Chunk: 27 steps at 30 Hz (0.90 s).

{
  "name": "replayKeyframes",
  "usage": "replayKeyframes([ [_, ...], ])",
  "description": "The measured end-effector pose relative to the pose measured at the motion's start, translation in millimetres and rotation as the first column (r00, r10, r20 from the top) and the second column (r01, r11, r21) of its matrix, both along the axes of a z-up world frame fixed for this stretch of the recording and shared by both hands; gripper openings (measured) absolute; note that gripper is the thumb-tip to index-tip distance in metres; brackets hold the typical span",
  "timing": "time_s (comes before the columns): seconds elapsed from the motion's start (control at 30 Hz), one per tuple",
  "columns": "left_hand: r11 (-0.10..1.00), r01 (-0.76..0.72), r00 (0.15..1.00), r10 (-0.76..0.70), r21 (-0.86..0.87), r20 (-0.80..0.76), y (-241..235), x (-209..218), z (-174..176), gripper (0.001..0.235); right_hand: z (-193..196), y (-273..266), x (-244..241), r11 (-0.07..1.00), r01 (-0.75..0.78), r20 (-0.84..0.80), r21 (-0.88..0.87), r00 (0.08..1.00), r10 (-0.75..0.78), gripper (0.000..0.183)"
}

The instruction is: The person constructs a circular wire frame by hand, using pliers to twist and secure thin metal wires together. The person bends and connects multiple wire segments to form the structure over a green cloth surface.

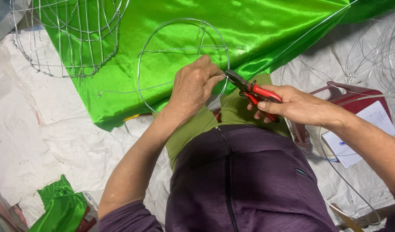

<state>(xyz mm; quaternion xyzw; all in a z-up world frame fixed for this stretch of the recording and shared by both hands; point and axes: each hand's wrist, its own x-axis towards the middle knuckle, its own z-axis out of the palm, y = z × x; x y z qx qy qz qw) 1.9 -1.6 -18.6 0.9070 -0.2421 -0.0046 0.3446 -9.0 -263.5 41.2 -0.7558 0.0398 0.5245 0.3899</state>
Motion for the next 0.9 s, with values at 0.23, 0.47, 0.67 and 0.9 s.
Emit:
replayKeyframes([
  [0.23, 0.999, -0.030, 0.973, 0.021, -0.036, -0.229, 1.8, 2.9, 8.8, 0.018, -3.3, -8.3, -9.2, 0.884, 0.434, -0.212, 0.173, 0.893, -0.397, 0.039],
  [0.47, 0.998, -0.015, 0.983, 0.005, -0.057, -0.184, -3.2, 6.0, 15.2, 0.014, -6.6, -16.0, -11.8, 0.969, 0.216, -0.075, 0.124, 0.975, -0.207, 0.047],
  [0.67, 0.991, 0.071, 0.967, -0.097, -0.117, -0.234, -0.2, 13.2, 11.5, 0.004, 10.4, 0.1, -1.6, 0.998, 0.043, 0.021, -0.055, 0.999, -0.042, 0.040],
  [0.9, 0.981, 0.027, 0.978, -0.066, -0.192, -0.199, 4.5, 11.1, -11.1, 0.008, -7.9, -1.6, -1.4, 1.000, -0.016, 0.178, 0.009, 0.984, 0.014, 0.034],
])
